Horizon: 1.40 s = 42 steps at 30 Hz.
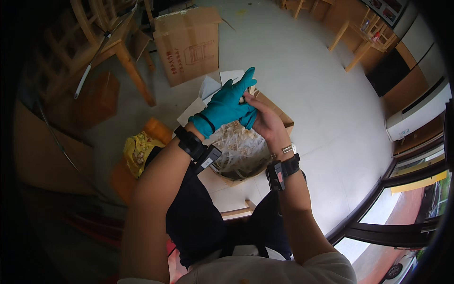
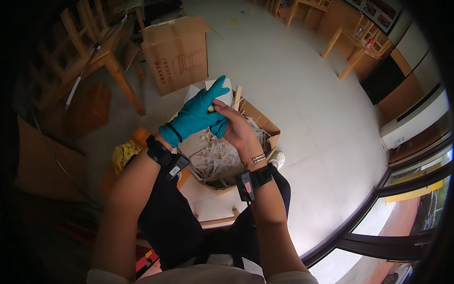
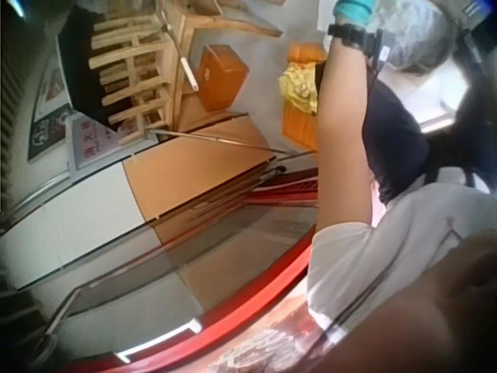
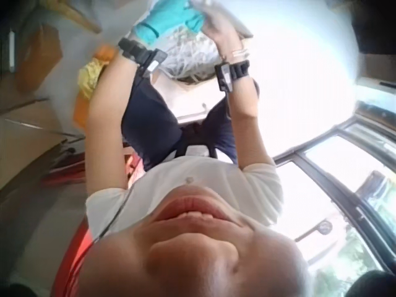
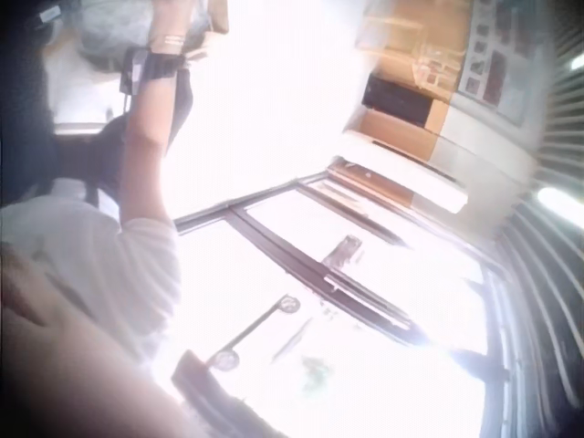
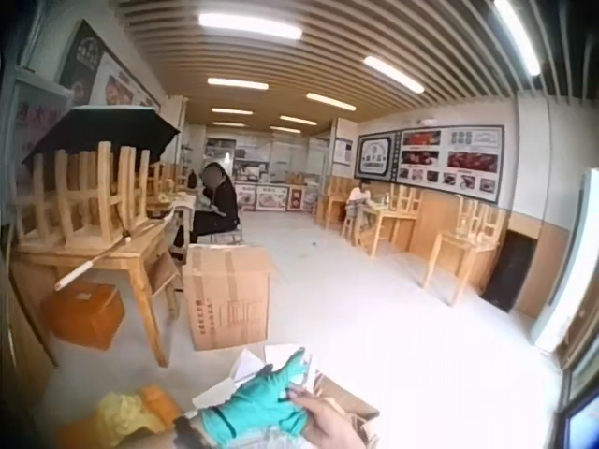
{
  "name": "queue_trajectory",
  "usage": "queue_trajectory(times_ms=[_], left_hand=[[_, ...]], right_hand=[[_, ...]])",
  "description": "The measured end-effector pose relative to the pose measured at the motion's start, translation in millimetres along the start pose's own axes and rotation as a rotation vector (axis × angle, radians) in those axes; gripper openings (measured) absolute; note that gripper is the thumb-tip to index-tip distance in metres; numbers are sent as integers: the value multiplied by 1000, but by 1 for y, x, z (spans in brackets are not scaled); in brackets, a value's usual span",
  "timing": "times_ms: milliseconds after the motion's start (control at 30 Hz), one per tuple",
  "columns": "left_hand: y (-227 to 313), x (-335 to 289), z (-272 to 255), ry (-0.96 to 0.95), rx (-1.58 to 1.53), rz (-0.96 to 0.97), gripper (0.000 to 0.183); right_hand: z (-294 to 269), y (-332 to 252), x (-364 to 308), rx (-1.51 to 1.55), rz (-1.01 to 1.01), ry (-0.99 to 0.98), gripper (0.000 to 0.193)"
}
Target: The person assembles small wooden components by hand, fitting pieces together while seated at a workspace.
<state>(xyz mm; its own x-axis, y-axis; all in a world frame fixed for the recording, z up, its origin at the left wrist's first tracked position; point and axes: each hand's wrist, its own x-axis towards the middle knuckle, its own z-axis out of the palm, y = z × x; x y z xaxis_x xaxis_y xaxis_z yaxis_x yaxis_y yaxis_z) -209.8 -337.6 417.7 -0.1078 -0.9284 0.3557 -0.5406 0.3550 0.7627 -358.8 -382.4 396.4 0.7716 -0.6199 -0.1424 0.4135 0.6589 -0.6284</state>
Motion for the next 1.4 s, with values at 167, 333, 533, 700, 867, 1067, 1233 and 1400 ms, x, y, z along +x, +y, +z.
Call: queue_trajectory(times_ms=[167, 333, 533, 700, 867, 1067, 1233, 1400], left_hand=[[14, -3, -3, -130, -231, -181, 80], [5, 2, -2, 35, -345, -16, 57], [21, 4, 3, 62, -490, 19, 30], [16, 3, 7, 95, -531, -14, 27], [7, 1, 7, 146, -578, -86, 22], [10, 4, 9, 220, -96, -2, 21], [3, 5, 11, 139, -162, -67, 21], [5, 4, 13, 169, -19, -81, 22]], right_hand=[[-11, 0, 9, 17, 9, 77, 31], [-17, -14, 5, 76, -203, 65, 25], [-19, -15, 3, 3, -243, 104, 16], [-18, -13, -1, -277, -311, 187, 15], [-7, -13, -10, -312, -225, 198, 17], [-9, -13, -5, -303, -349, 237, 19], [-21, -9, -3, -495, -423, 324, 16], [-16, -11, -5, -653, -486, 384, 17]])
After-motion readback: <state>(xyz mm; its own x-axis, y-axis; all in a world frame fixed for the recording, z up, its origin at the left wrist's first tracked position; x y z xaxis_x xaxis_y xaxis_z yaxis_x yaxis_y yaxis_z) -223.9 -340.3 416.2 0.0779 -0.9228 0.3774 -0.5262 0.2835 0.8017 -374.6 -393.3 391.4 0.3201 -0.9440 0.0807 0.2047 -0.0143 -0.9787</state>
